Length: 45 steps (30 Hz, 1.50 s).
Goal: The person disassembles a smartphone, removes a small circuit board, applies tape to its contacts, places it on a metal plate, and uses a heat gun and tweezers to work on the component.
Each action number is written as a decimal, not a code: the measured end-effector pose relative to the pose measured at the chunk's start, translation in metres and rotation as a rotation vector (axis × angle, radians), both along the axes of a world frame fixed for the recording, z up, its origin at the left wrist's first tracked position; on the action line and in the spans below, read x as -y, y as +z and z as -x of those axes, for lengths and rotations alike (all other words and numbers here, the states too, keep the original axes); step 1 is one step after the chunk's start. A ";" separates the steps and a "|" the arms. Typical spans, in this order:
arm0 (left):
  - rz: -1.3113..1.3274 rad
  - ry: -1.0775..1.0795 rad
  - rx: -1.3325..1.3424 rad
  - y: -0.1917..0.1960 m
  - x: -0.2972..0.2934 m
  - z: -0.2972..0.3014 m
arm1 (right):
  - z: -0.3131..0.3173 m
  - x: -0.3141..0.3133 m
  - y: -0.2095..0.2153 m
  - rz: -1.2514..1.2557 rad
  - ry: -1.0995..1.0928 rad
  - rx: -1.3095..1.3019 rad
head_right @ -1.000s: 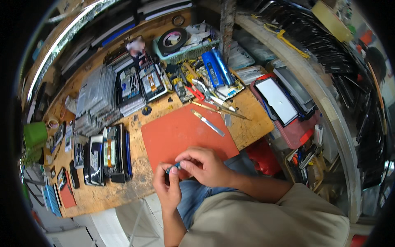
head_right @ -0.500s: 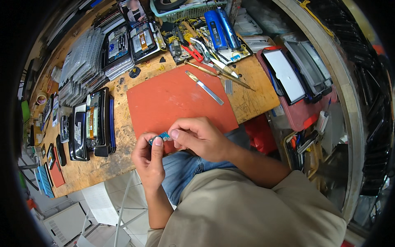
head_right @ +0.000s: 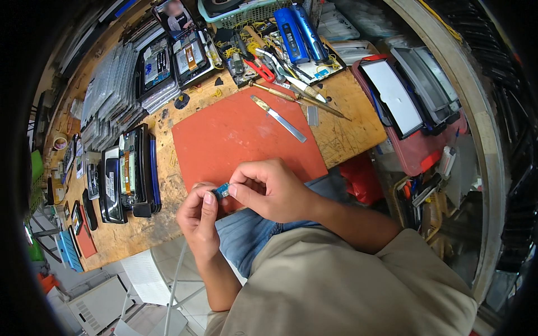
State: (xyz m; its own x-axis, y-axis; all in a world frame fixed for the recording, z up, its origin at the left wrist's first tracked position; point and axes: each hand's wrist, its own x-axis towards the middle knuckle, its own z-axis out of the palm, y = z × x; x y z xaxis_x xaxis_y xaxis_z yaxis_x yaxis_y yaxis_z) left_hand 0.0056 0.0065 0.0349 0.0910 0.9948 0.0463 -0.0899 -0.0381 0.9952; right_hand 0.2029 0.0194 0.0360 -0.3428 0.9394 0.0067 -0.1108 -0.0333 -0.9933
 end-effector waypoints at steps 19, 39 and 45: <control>-0.054 0.015 -0.183 -0.009 0.002 0.004 | 0.009 0.000 -0.001 -0.048 -0.098 0.056; 0.027 0.041 -0.090 -0.005 0.002 0.001 | 0.011 0.003 0.000 -0.084 -0.121 0.116; 0.043 0.065 -0.115 -0.007 0.005 0.001 | 0.010 0.003 0.000 -0.143 -0.128 0.151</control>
